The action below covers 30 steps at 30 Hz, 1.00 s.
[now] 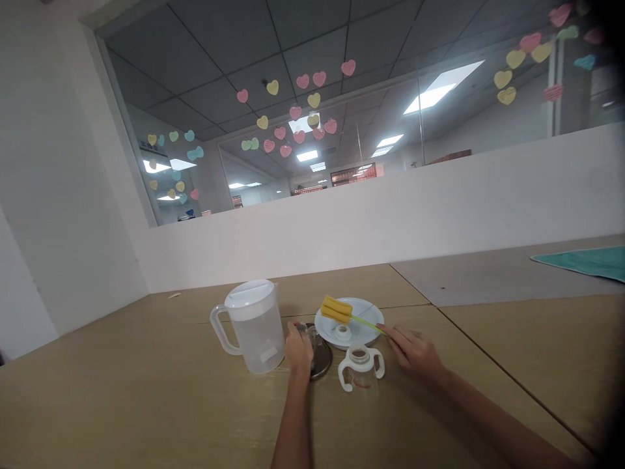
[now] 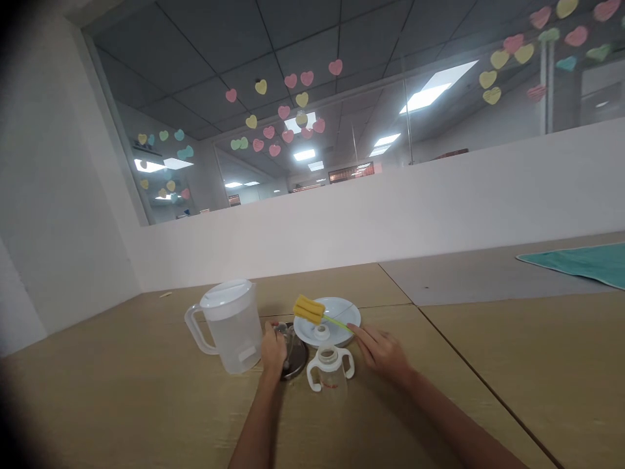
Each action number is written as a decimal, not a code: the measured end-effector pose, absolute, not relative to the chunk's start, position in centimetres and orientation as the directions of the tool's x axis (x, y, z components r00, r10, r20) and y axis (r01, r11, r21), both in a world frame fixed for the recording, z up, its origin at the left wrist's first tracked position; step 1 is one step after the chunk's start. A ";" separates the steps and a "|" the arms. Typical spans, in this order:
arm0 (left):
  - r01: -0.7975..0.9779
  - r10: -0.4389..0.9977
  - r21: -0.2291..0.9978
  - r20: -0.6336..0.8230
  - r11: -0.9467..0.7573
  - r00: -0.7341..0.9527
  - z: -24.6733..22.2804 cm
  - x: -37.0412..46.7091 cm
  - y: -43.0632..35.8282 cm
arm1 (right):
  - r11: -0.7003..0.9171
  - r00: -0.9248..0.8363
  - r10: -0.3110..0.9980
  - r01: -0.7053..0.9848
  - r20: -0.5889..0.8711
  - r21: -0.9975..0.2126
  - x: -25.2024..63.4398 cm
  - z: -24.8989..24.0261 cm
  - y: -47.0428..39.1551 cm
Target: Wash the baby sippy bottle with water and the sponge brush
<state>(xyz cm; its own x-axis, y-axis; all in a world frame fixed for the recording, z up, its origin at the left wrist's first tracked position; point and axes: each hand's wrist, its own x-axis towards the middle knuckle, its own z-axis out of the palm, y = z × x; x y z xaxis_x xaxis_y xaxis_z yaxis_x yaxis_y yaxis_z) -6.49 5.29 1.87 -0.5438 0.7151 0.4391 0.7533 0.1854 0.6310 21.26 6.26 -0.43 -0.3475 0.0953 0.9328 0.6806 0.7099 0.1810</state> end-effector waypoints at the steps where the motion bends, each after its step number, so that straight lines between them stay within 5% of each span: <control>1: 0.760 0.734 0.610 0.408 0.224 -0.543 1.8 -6.6 5.3 | 0.710 -0.348 0.089 0.680 0.933 0.186 21.2 -0.4 6.3; 6: 0.837 0.809 0.485 0.370 0.251 -0.457 1.7 -6.4 5.1 | 0.687 -0.380 0.109 0.697 0.918 0.207 21.2 -0.6 6.5; 13: 0.906 0.714 0.389 0.586 0.166 -0.383 2.9 -5.4 4.6 | 0.619 -0.365 0.235 0.771 0.901 0.151 21.3 -1.0 7.3; 19: 0.842 0.714 0.532 0.555 0.092 -0.428 2.4 -5.5 4.7 | 0.511 -0.289 0.392 0.858 0.873 0.054 21.8 -0.7 7.5; 25: 0.834 0.652 0.552 0.631 0.002 -0.420 2.8 -4.9 4.4 | 0.462 -0.310 0.401 0.881 0.862 0.102 22.1 -0.5 7.6; 30: 0.905 0.669 0.364 0.731 -0.219 -0.132 3.3 -2.8 4.0 | 0.413 -0.340 0.470 0.900 0.815 0.137 22.2 -0.5 7.5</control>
<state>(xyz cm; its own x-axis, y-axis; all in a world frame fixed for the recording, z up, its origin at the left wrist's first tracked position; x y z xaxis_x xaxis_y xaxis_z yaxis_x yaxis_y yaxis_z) -2.77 4.03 3.26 -0.1318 0.6695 0.7310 0.9053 -0.2191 0.3639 22.16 7.54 -0.46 -0.3396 0.4701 0.8147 0.9004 0.4129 0.1371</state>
